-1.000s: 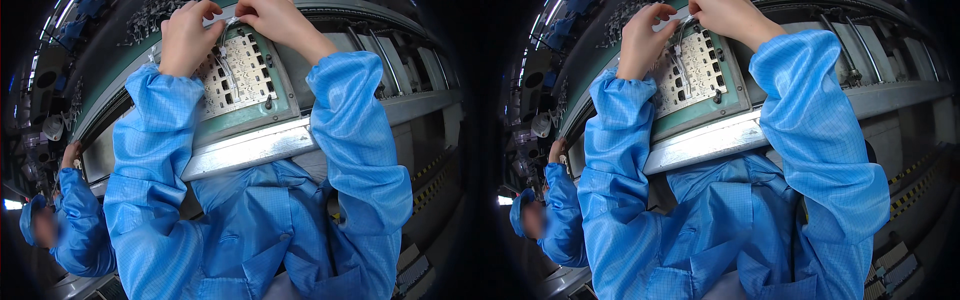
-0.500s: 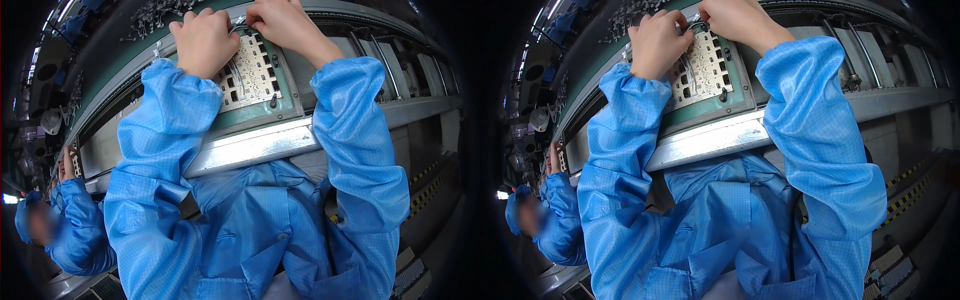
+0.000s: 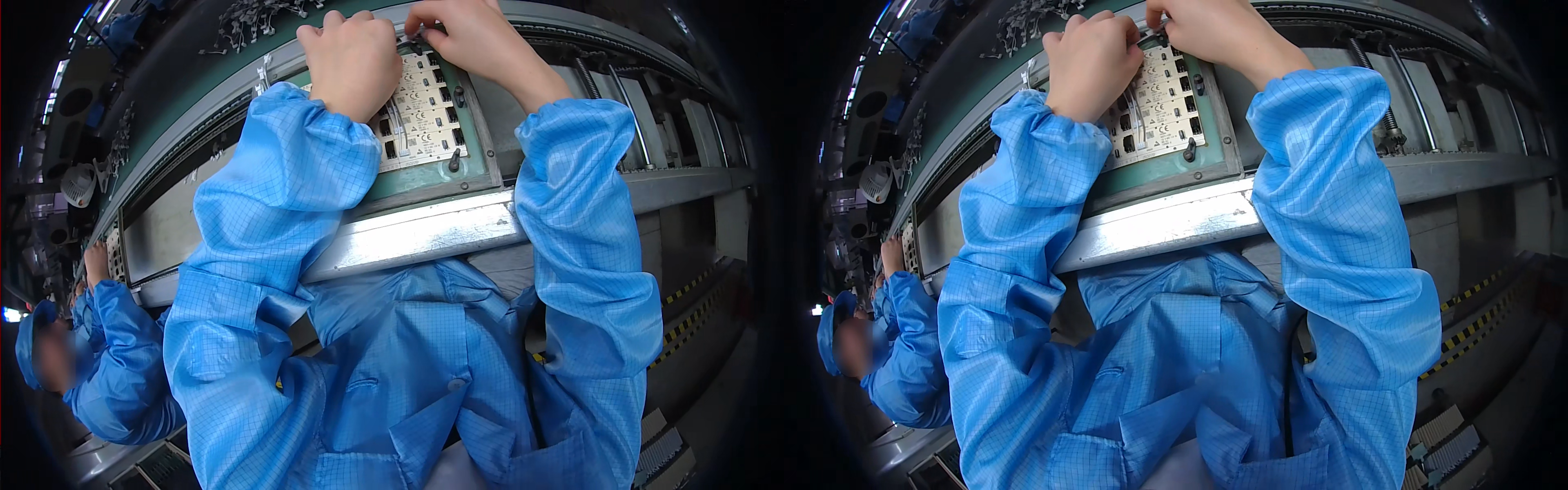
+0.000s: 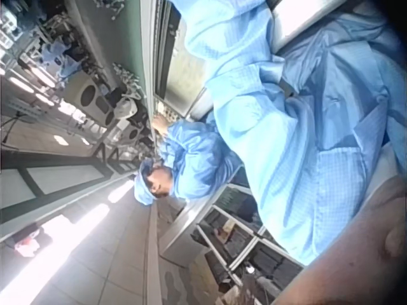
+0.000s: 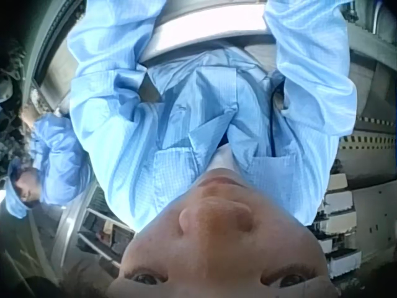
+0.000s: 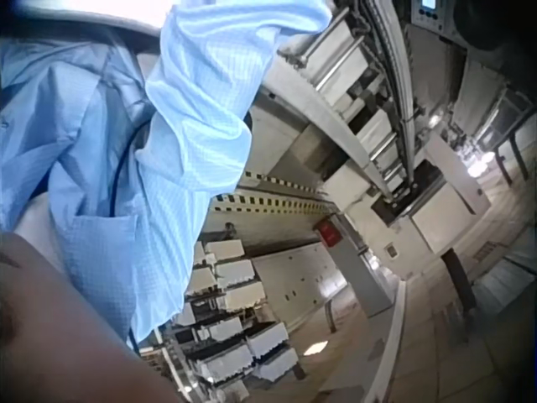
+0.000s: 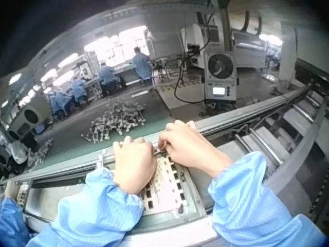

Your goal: Manually inserting electronic components into circuit board templates on an assembly line conveyor.

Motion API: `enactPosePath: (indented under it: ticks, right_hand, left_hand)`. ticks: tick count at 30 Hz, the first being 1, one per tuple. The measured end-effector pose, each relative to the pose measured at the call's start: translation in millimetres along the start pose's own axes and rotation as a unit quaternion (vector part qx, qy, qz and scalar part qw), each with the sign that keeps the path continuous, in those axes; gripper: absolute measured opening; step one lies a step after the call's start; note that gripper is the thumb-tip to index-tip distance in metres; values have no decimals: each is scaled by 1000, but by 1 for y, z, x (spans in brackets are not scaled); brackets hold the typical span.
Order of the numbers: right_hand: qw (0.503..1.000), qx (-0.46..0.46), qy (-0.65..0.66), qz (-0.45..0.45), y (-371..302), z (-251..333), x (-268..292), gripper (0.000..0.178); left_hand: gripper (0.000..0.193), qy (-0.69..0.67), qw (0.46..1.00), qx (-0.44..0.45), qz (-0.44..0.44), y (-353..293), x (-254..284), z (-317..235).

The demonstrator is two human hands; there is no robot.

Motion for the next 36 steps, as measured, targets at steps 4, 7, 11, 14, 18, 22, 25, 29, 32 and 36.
enactPosePath:
  ticks: [4, 7, 11, 14, 18, 22, 25, 29, 32, 36]
  right_hand:
    - [1000, -13, -20, 7, -1, -5, -2, 17]
    - [999, -22, -30, 18, -1, -3, 3, 17]
    - [998, -20, -25, 49, 1, 9, 10, 17]
    - [997, -10, -58, 39, -1, 10, 9, 17]
    - [996, -20, -82, 27, -2, 4, 2, 17]
    - [998, -25, -54, 34, -2, 12, 8, 18]
    - [997, -36, -57, 27, -2, 6, 6, 19]
    - [998, -27, -47, 21, -1, 7, 7, 21]
    - [999, -24, -37, -14, 1, 6, 7, 21]
    - [999, -29, -35, -10, 1, 8, 11, 20]
  left_hand:
    - [15, -27, 998, 16, -51, -2, 16, -11]
    - [17, -93, 994, 46, -37, 2, 41, -1]
    - [25, -139, 984, 101, -46, -3, 45, 73]
    - [43, -121, 981, 129, 85, -2, 25, 96]
    - [49, 10, 985, 114, 127, -2, 13, 63]
    - [40, 7, 987, 136, 81, -1, -15, 84]
    - [36, -32, 991, 121, 50, 2, -21, 93]
    - [28, -98, 991, 85, 20, 0, -10, 84]
    - [23, -73, 996, 4, -44, -4, -12, 78]
    - [21, -96, 995, 1, -10, -3, -5, 77]
Point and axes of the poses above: each hand's wrist, its own y-axis towards the middle knuckle, its own x-axis out of the back of the hand, z = x × y, the point moved 1 cm from there along y, towards the middle knuckle, and after that the axes turned 7 degrees about -x, right-handed, at the moved point
